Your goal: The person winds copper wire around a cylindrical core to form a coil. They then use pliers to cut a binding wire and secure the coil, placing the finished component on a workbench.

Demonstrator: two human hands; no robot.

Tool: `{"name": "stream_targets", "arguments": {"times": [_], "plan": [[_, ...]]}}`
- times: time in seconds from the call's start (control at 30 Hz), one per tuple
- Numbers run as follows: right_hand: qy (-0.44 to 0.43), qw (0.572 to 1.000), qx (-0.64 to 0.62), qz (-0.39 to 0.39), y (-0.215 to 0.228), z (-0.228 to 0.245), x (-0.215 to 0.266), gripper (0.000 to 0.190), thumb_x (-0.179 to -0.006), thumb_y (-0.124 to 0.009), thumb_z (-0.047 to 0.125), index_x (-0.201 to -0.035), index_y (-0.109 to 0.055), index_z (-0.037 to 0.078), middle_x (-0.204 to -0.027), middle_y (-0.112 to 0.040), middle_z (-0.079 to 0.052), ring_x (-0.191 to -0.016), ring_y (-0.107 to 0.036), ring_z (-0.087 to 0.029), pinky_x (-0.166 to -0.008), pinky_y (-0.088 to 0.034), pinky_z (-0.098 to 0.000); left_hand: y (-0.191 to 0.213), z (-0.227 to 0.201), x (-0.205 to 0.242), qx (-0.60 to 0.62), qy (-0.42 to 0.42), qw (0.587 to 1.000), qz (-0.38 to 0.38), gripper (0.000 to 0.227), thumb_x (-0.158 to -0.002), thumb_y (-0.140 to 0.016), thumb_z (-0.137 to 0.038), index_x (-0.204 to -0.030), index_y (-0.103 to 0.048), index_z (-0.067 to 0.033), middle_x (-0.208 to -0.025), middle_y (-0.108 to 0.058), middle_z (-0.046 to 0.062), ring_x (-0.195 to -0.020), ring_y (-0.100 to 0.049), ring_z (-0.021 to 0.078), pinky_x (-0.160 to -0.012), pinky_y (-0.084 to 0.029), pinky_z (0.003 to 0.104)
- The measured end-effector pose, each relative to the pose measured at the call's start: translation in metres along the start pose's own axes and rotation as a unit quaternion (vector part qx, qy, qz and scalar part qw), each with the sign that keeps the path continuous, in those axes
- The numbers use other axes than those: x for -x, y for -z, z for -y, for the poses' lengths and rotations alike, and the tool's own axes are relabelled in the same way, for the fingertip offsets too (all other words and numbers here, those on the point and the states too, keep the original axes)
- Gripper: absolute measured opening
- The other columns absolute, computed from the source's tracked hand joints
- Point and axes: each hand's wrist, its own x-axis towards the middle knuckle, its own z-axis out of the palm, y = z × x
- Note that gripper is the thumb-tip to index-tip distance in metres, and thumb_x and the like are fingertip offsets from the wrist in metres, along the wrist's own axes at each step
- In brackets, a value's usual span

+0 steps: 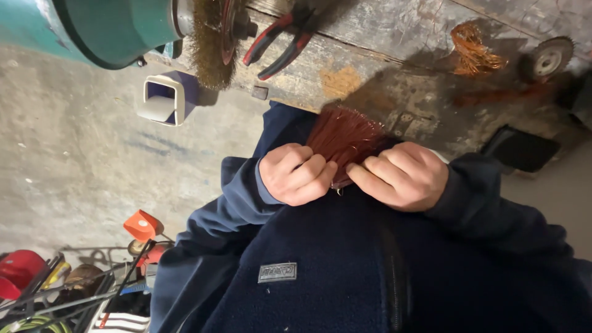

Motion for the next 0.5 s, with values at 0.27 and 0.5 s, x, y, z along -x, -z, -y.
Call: {"name": "stream_targets", "arguments": {"times": [0.27,0.5], "plan": [[-0.001,0.998,-0.06,0.0,-0.005,-0.004,0.0,0.029,-0.08,-0.073,0.011,-0.109,-0.079,0.01,-0.079,-0.056,0.002,-0.072,-0.055,-0.016,-0.061,-0.05,-0.0306,0.011,0.008,-0.003,0.007,-0.017,0.999,0.033,0.027,-0.084,-0.078,-0.009,-0.109,-0.071,-0.0023,-0.1,-0.062,0.005,-0.085,-0.061,0.0192,-0.072,-0.055,0.03],[-0.043,0.995,-0.09,0.006,-0.002,-0.003,-0.005,0.028,-0.08,-0.073,0.008,-0.107,-0.079,0.008,-0.083,-0.064,0.001,-0.074,-0.058,-0.017,-0.061,-0.049,-0.0309,0.016,0.012,-0.004,0.026,-0.01,0.998,0.055,0.028,-0.083,-0.075,-0.007,-0.11,-0.071,-0.0022,-0.1,-0.063,0.005,-0.085,-0.062,0.0174,-0.072,-0.056,0.028]]}}
